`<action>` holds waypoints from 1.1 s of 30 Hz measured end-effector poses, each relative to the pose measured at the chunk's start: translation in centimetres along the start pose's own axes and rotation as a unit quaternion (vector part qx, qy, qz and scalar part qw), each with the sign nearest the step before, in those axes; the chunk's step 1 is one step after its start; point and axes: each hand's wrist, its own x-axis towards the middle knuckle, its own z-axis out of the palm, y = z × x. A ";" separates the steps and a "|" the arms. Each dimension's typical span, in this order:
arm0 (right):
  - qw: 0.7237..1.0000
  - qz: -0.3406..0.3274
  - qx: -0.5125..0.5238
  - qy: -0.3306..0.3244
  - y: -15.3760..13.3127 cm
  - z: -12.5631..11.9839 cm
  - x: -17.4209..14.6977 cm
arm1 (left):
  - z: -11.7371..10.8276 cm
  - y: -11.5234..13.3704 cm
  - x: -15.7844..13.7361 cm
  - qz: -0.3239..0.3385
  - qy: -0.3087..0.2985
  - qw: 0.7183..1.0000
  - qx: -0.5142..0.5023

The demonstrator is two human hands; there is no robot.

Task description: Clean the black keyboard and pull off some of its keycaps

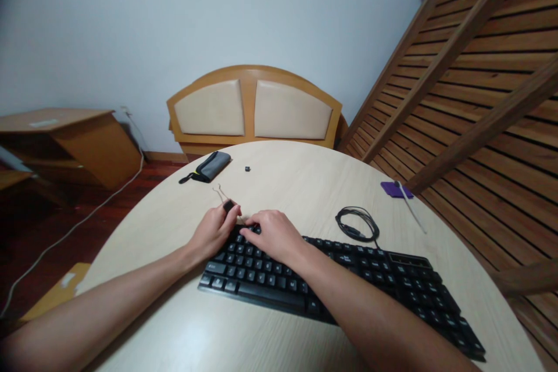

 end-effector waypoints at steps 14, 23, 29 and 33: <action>1.000 0.014 0.023 0.009 -0.6 0.0 -0.2 | 0.4 0.0 -0.3 -0.062 0.036 0.993 -0.097; 0.988 0.057 0.130 0.062 -0.1 0.3 -0.3 | 0.5 -0.5 0.3 -0.065 0.050 0.989 -0.120; 0.988 0.091 0.102 0.076 1.4 -1.1 1.1 | 0.4 -0.5 0.5 -0.056 0.019 0.990 -0.127; 0.992 0.101 -0.067 0.041 3.3 -2.1 3.9 | 0.3 -0.3 0.5 -0.049 0.007 0.991 -0.123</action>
